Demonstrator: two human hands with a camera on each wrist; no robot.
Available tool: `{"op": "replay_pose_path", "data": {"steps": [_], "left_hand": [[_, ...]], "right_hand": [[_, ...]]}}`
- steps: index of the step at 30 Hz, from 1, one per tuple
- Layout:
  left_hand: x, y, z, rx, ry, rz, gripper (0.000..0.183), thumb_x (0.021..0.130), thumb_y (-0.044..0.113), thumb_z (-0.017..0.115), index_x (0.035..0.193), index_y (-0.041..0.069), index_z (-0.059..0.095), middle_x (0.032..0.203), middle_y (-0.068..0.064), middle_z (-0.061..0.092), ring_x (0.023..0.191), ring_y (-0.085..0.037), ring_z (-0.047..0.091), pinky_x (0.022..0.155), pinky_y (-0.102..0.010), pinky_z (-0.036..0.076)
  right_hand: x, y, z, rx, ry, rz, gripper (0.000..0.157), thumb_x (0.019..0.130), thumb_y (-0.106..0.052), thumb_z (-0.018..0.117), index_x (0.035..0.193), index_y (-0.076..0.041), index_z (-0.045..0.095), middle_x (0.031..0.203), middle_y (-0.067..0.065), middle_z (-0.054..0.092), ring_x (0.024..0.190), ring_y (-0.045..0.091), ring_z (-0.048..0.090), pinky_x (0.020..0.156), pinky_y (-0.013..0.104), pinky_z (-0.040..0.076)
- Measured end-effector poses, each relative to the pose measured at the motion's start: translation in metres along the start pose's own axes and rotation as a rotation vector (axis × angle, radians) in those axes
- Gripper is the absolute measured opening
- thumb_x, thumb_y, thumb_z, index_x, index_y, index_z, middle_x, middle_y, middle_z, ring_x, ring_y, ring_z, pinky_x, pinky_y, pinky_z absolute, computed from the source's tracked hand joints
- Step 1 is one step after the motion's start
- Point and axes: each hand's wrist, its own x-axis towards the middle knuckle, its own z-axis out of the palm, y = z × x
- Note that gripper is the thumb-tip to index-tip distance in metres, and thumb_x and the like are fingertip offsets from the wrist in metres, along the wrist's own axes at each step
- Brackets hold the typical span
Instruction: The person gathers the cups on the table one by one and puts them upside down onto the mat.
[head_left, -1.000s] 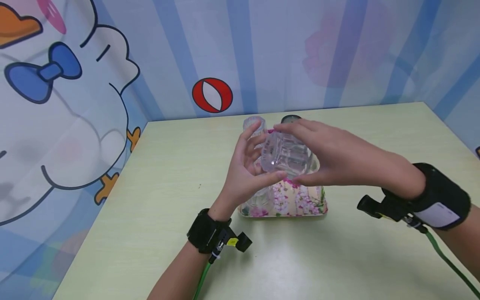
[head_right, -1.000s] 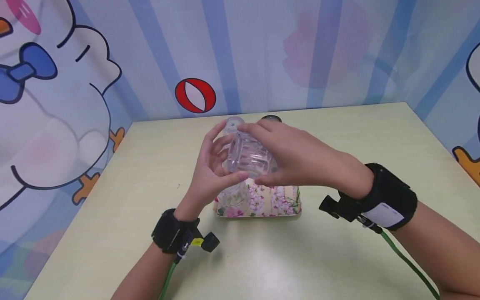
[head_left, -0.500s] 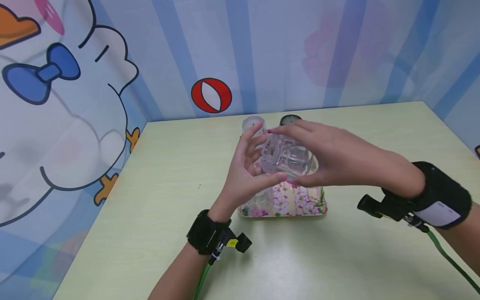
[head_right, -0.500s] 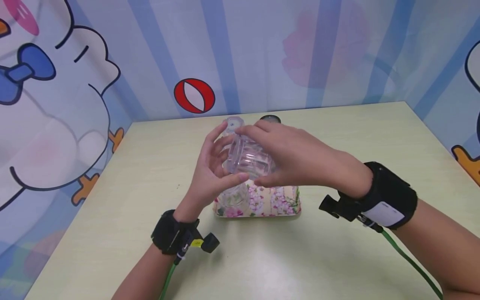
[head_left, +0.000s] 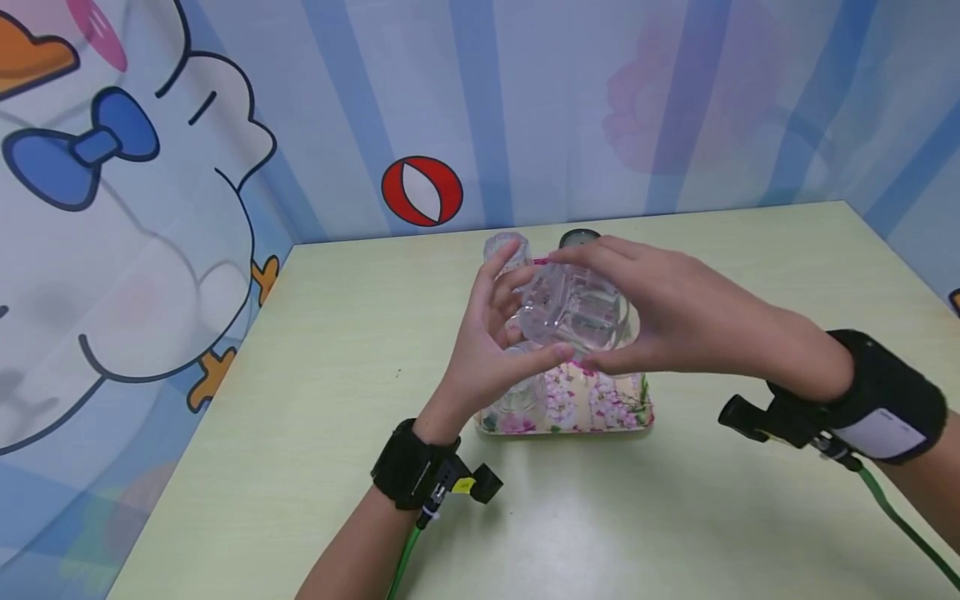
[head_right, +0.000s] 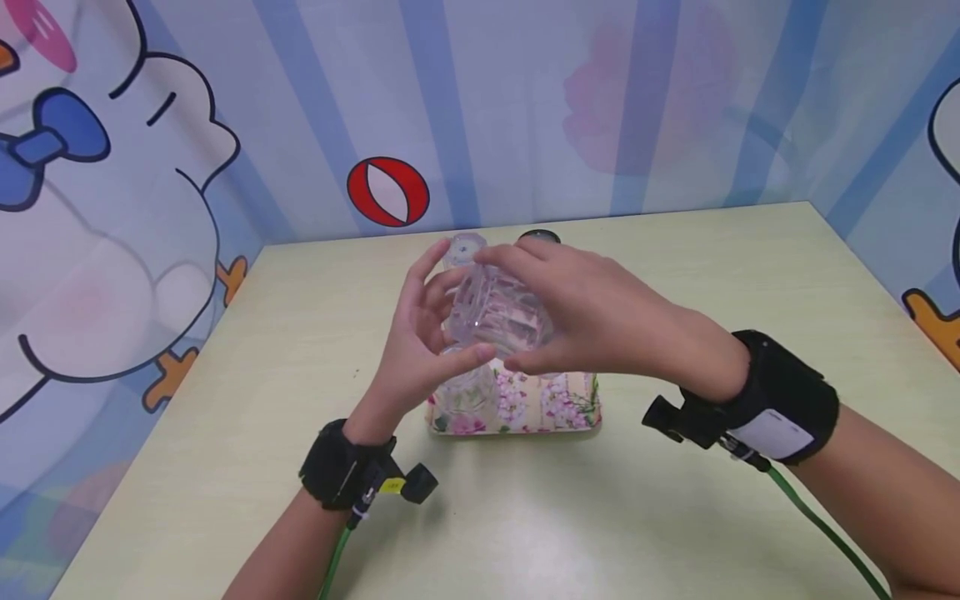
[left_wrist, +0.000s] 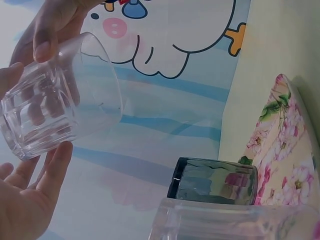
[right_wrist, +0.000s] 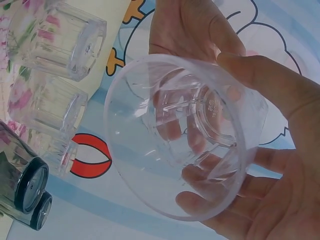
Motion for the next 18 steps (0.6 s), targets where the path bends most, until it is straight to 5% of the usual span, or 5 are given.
{"op": "replay_pose_path", "data": {"steps": [18], "left_hand": [[0.0004, 0.0023, 0.0019, 0.010, 0.019, 0.018, 0.108, 0.068, 0.061, 0.077, 0.152, 0.024, 0.020, 0.150, -0.012, 0.040, 0.137, -0.029, 0.045, 0.104, -0.047, 0.050]], "right_hand": [[-0.0055, 0.0070, 0.0062, 0.011, 0.172, -0.052, 0.091, 0.064, -0.026, 0.088, 0.140, -0.005, 0.043, 0.119, 0.007, 0.061, 0.102, 0.018, 0.060, 0.075, 0.035, 0.059]]}}
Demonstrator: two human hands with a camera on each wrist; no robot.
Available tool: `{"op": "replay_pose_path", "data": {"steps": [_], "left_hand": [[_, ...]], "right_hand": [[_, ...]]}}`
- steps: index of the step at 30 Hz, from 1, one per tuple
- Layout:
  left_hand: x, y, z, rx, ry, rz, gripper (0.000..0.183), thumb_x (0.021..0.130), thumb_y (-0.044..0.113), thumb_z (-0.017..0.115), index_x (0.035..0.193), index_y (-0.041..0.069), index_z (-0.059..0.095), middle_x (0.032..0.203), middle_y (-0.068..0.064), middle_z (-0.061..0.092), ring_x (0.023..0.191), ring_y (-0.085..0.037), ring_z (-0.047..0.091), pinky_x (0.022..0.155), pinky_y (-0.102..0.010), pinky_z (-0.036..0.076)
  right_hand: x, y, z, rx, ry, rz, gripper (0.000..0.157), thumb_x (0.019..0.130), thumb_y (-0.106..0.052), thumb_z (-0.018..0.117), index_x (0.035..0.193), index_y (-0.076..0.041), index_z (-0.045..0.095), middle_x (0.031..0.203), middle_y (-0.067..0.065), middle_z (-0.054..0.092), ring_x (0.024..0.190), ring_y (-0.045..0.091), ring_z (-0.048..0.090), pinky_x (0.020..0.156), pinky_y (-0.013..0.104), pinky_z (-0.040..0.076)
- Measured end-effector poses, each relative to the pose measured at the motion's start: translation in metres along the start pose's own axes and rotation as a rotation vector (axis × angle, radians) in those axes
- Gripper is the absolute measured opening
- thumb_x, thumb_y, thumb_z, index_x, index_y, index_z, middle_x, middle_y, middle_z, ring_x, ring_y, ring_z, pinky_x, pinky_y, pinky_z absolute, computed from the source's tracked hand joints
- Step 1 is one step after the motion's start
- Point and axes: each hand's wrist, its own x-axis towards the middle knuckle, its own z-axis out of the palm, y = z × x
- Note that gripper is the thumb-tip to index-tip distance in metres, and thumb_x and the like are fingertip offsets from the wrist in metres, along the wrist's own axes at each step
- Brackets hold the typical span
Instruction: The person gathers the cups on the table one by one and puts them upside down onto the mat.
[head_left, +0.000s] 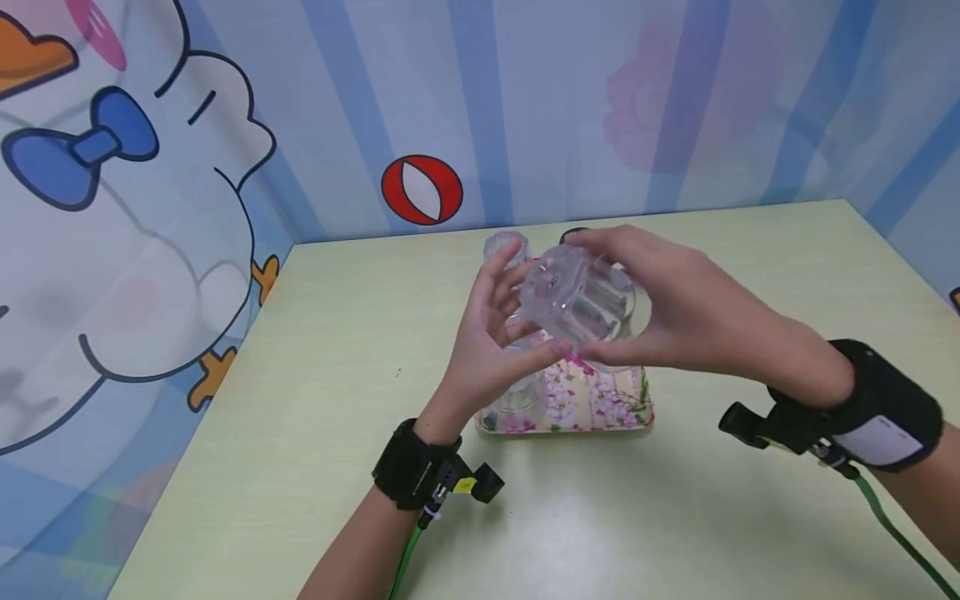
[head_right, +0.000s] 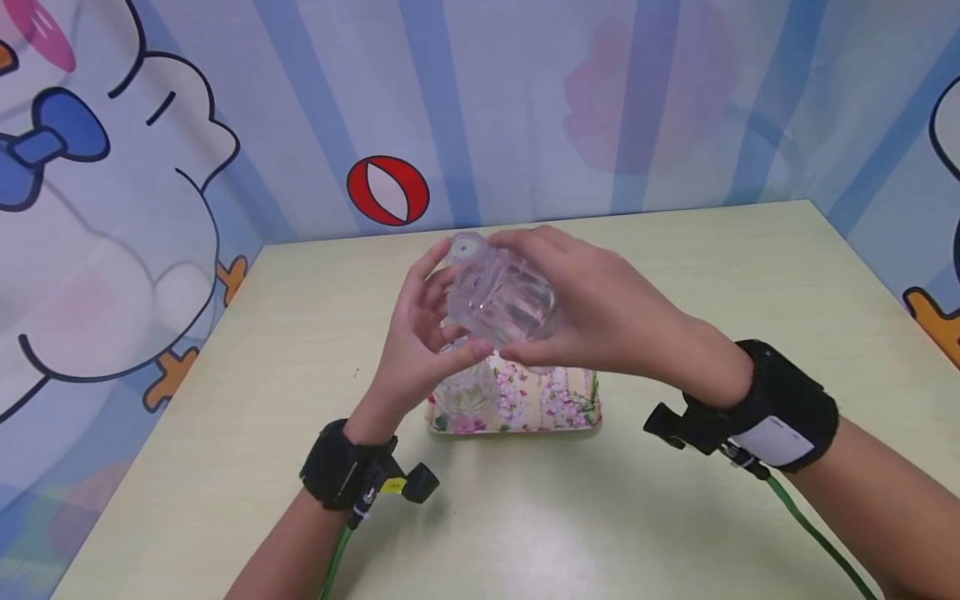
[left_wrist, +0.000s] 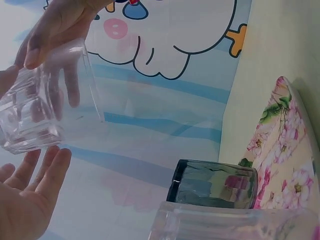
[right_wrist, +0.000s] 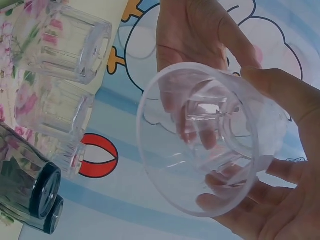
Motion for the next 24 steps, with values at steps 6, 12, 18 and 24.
{"op": "replay_pose_path", "data": {"steps": [6, 12, 18, 24], "left_hand": [[0.000, -0.001, 0.000, 0.001, 0.021, 0.013, 0.110, 0.068, 0.062, 0.076, 0.152, 0.018, 0.021, 0.148, -0.015, 0.041, 0.133, -0.032, 0.047, 0.103, -0.045, 0.051], [0.000, -0.001, 0.000, -0.004, 0.031, 0.027, 0.109, 0.068, 0.062, 0.075, 0.152, 0.017, 0.021, 0.146, -0.016, 0.043, 0.129, -0.032, 0.050, 0.100, -0.043, 0.053], [-0.001, -0.003, 0.000, 0.004, 0.042, 0.030, 0.106, 0.069, 0.062, 0.074, 0.151, 0.019, 0.023, 0.144, -0.016, 0.044, 0.129, -0.031, 0.051, 0.101, -0.043, 0.052], [-0.001, -0.003, 0.000, 0.007, 0.043, 0.037, 0.107, 0.069, 0.062, 0.074, 0.151, 0.016, 0.023, 0.144, -0.017, 0.044, 0.129, -0.033, 0.050, 0.102, -0.044, 0.051]], "right_hand": [[-0.001, 0.002, 0.004, 0.052, 0.087, -0.016, 0.094, 0.061, -0.023, 0.090, 0.139, -0.003, 0.043, 0.123, 0.010, 0.059, 0.104, 0.021, 0.061, 0.078, 0.040, 0.060], [-0.001, 0.001, 0.006, 0.116, 0.151, 0.007, 0.097, 0.060, -0.021, 0.091, 0.141, -0.003, 0.040, 0.126, 0.014, 0.058, 0.110, 0.027, 0.060, 0.085, 0.047, 0.058], [-0.003, 0.000, 0.009, 0.143, 0.195, 0.034, 0.096, 0.059, -0.019, 0.091, 0.140, -0.004, 0.040, 0.125, 0.014, 0.058, 0.111, 0.026, 0.060, 0.082, 0.045, 0.059], [-0.004, 0.000, 0.013, 0.183, 0.224, 0.059, 0.096, 0.058, -0.015, 0.091, 0.139, -0.004, 0.040, 0.123, 0.012, 0.059, 0.109, 0.024, 0.061, 0.079, 0.042, 0.060]]}}
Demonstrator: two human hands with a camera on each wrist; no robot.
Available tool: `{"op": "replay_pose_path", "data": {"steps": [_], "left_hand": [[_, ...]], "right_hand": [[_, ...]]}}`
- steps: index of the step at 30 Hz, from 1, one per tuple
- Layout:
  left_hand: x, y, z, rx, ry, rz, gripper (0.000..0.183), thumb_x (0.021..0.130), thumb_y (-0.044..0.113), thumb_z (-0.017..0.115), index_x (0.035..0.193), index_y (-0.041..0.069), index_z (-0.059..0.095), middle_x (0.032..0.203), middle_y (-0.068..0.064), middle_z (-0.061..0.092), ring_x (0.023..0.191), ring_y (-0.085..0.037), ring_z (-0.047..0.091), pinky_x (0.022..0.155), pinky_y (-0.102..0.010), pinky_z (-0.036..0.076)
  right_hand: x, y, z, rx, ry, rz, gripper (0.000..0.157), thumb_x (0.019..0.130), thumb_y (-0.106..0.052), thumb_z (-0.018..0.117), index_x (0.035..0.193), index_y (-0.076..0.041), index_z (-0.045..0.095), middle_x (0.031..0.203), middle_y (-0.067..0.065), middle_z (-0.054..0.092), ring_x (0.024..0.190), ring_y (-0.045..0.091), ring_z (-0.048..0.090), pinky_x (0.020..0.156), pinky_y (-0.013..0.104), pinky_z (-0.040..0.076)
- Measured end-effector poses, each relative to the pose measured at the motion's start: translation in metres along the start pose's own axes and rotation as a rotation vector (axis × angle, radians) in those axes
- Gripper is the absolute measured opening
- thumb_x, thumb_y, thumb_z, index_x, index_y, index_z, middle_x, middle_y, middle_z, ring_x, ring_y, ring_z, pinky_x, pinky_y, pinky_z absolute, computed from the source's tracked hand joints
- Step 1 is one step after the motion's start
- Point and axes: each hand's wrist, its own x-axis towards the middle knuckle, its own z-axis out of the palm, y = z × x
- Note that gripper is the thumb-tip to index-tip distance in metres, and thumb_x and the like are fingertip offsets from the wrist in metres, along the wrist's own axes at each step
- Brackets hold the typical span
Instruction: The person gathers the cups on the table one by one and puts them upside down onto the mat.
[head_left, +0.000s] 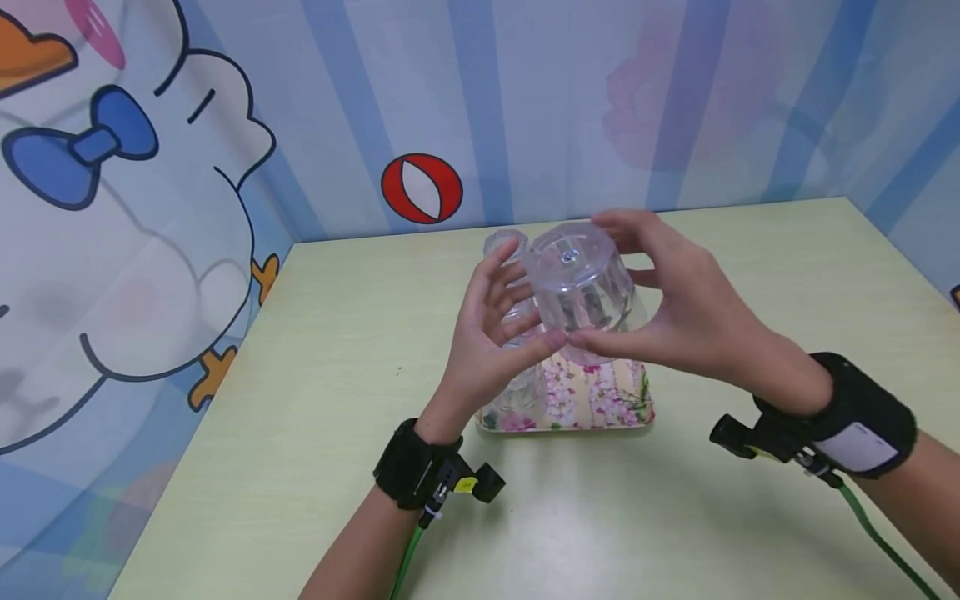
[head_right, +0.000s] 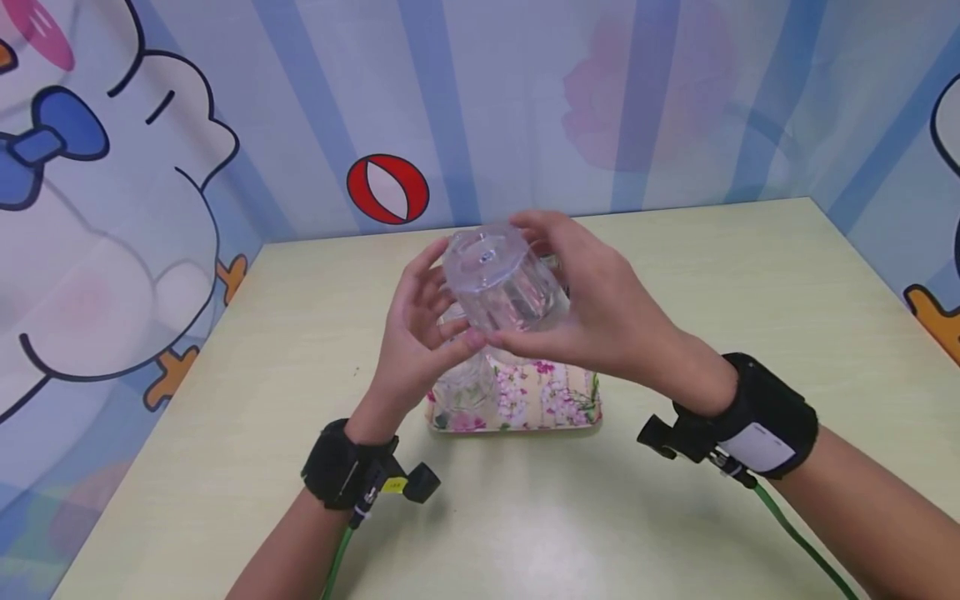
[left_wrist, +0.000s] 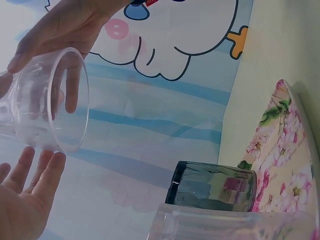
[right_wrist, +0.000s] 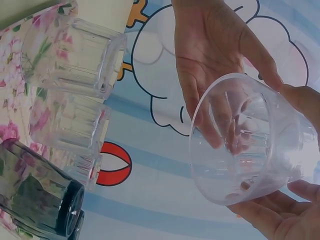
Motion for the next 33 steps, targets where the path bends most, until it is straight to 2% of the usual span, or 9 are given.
{"op": "replay_pose_path", "data": {"steps": [7, 13, 19, 24, 29, 33], "left_hand": [[-0.002, -0.001, 0.000, -0.001, 0.016, -0.020, 0.105, 0.068, 0.064, 0.074, 0.150, 0.020, 0.025, 0.144, -0.015, 0.044, 0.130, -0.030, 0.050, 0.102, -0.044, 0.051], [-0.002, -0.002, 0.000, 0.007, 0.013, -0.004, 0.106, 0.071, 0.061, 0.074, 0.151, 0.013, 0.023, 0.144, -0.016, 0.045, 0.129, -0.031, 0.050, 0.102, -0.042, 0.051], [-0.003, -0.002, 0.000, 0.012, 0.017, -0.003, 0.101, 0.071, 0.059, 0.075, 0.150, 0.019, 0.026, 0.143, -0.015, 0.046, 0.128, -0.030, 0.051, 0.103, -0.041, 0.051], [-0.004, -0.004, 0.001, 0.007, 0.016, -0.001, 0.093, 0.077, 0.047, 0.076, 0.150, 0.015, 0.026, 0.143, -0.014, 0.048, 0.128, -0.028, 0.052, 0.103, -0.040, 0.050], [-0.006, -0.005, 0.003, 0.017, 0.017, -0.005, 0.083, 0.081, 0.031, 0.076, 0.148, 0.018, 0.029, 0.142, -0.011, 0.051, 0.127, -0.023, 0.054, 0.104, -0.038, 0.050], [-0.007, -0.007, 0.003, 0.044, 0.013, -0.012, 0.080, 0.081, 0.034, 0.076, 0.146, 0.019, 0.032, 0.140, -0.009, 0.052, 0.127, -0.020, 0.055, 0.104, -0.036, 0.050]], "right_hand": [[-0.005, 0.003, 0.005, 0.047, 0.017, 0.046, 0.097, 0.059, -0.013, 0.091, 0.139, -0.005, 0.037, 0.123, 0.010, 0.059, 0.107, 0.019, 0.061, 0.079, 0.039, 0.060], [-0.009, 0.006, 0.008, 0.062, 0.030, 0.063, 0.098, 0.058, -0.011, 0.091, 0.137, -0.003, 0.034, 0.125, 0.010, 0.057, 0.107, 0.018, 0.060, 0.078, 0.036, 0.060], [-0.013, 0.010, 0.012, 0.080, 0.043, 0.079, 0.098, 0.057, -0.010, 0.092, 0.135, 0.000, 0.033, 0.122, 0.009, 0.056, 0.108, 0.012, 0.058, 0.079, 0.033, 0.060], [-0.016, 0.012, 0.015, 0.080, 0.050, 0.099, 0.097, 0.056, -0.010, 0.092, 0.133, 0.000, 0.033, 0.119, 0.009, 0.056, 0.106, 0.004, 0.054, 0.078, 0.036, 0.061], [-0.021, 0.014, 0.017, 0.076, 0.049, 0.123, 0.097, 0.056, -0.011, 0.092, 0.132, 0.002, 0.032, 0.117, 0.010, 0.054, 0.105, 0.005, 0.054, 0.077, 0.038, 0.061], [-0.024, 0.015, 0.019, 0.080, 0.049, 0.135, 0.097, 0.055, -0.011, 0.092, 0.131, 0.002, 0.032, 0.116, 0.009, 0.054, 0.105, 0.002, 0.053, 0.078, 0.036, 0.061]]}}
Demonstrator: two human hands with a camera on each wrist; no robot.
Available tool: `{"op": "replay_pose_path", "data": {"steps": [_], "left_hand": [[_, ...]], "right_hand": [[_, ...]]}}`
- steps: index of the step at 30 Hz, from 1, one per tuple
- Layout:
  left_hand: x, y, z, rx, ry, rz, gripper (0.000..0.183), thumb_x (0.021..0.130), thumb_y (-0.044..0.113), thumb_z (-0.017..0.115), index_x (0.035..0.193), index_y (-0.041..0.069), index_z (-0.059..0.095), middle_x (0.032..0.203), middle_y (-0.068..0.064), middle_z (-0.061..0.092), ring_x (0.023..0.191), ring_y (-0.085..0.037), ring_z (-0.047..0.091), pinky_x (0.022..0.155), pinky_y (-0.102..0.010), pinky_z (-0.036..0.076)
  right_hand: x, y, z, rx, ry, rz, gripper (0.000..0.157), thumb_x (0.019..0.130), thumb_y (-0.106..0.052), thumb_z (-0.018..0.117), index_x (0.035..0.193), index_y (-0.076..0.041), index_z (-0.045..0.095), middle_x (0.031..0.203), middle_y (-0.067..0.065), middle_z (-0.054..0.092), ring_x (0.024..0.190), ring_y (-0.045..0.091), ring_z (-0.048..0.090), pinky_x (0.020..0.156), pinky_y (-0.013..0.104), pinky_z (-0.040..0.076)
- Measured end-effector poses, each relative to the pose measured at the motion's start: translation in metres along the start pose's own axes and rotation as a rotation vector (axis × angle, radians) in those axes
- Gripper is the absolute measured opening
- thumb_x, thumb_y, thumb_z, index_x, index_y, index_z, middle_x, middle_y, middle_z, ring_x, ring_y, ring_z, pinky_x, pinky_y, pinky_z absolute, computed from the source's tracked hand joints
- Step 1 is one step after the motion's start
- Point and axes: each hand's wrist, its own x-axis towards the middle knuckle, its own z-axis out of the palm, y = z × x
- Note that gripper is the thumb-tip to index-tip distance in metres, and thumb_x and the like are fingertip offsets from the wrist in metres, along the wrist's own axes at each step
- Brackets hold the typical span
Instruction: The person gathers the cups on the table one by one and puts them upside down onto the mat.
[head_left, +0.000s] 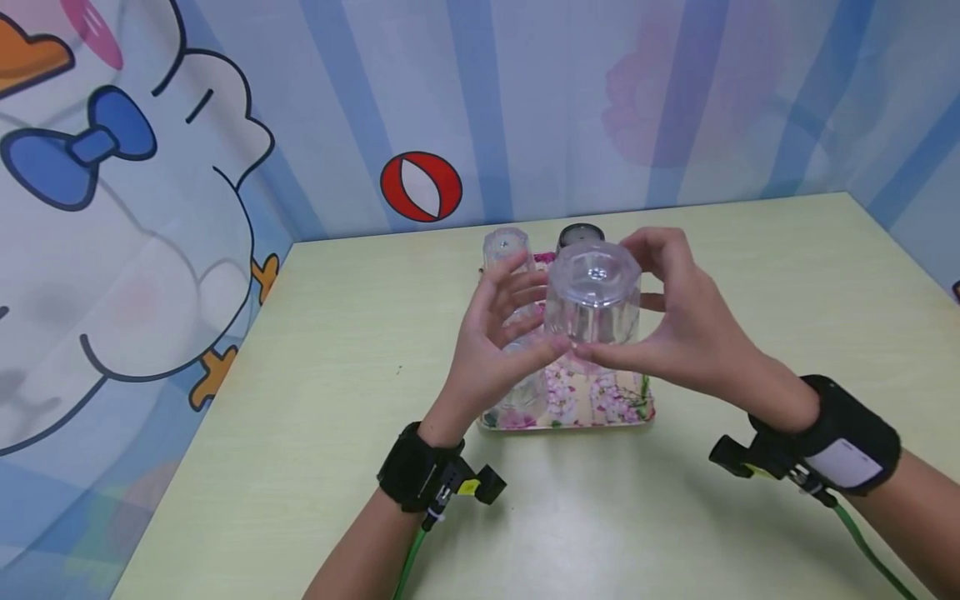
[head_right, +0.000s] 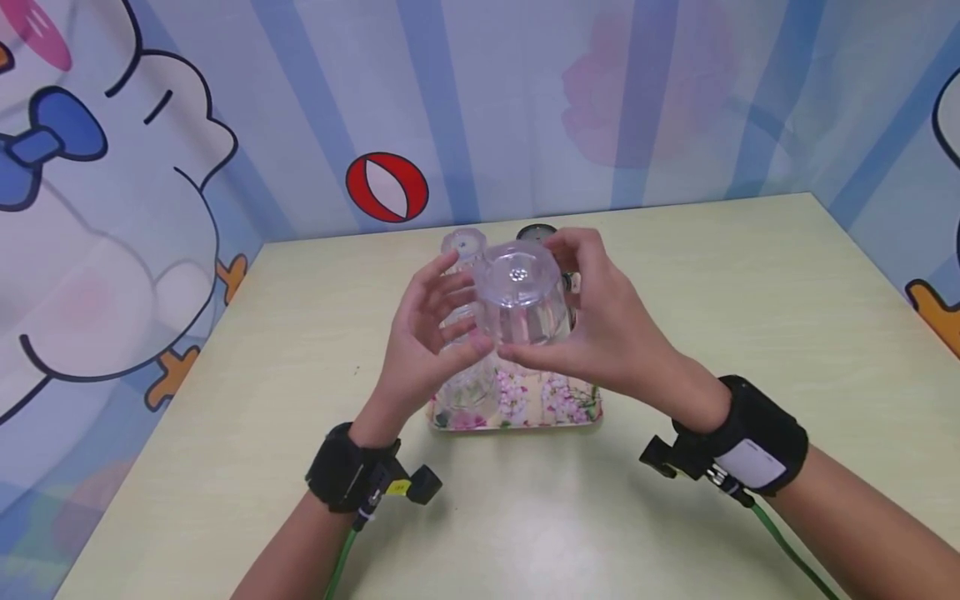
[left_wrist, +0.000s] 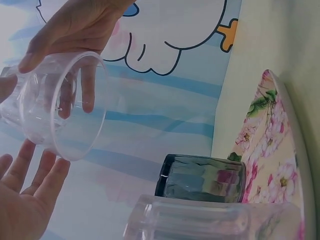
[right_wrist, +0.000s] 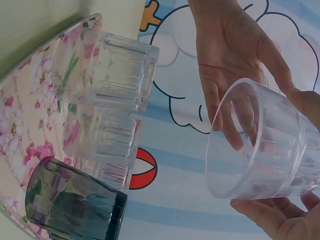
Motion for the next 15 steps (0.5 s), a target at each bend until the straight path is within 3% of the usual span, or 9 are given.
{"op": "replay_pose_path", "data": {"steps": [7, 10, 15], "left_hand": [[-0.001, -0.004, 0.002, 0.033, -0.024, -0.007, 0.087, 0.077, 0.050, 0.074, 0.146, 0.016, 0.034, 0.139, -0.013, 0.052, 0.128, -0.025, 0.054, 0.103, -0.038, 0.051], [-0.001, -0.006, 0.002, 0.039, -0.037, -0.015, 0.088, 0.077, 0.052, 0.074, 0.145, 0.014, 0.034, 0.139, -0.015, 0.051, 0.129, -0.028, 0.053, 0.104, -0.038, 0.050], [-0.002, -0.011, 0.004, 0.059, -0.052, -0.026, 0.084, 0.079, 0.048, 0.074, 0.144, 0.013, 0.036, 0.137, -0.015, 0.051, 0.128, -0.029, 0.053, 0.103, -0.036, 0.051]], "right_hand": [[-0.005, 0.005, 0.003, 0.008, -0.007, 0.014, 0.097, 0.055, -0.010, 0.092, 0.129, 0.002, 0.031, 0.116, 0.010, 0.053, 0.106, 0.011, 0.057, 0.078, 0.036, 0.060], [-0.007, 0.007, 0.004, 0.009, -0.009, 0.022, 0.097, 0.055, -0.010, 0.092, 0.129, 0.002, 0.031, 0.116, 0.011, 0.052, 0.107, 0.017, 0.058, 0.078, 0.037, 0.061], [-0.012, 0.010, 0.005, 0.008, -0.014, 0.038, 0.098, 0.055, -0.011, 0.093, 0.129, 0.001, 0.031, 0.116, 0.010, 0.053, 0.106, 0.014, 0.056, 0.078, 0.036, 0.060]]}}
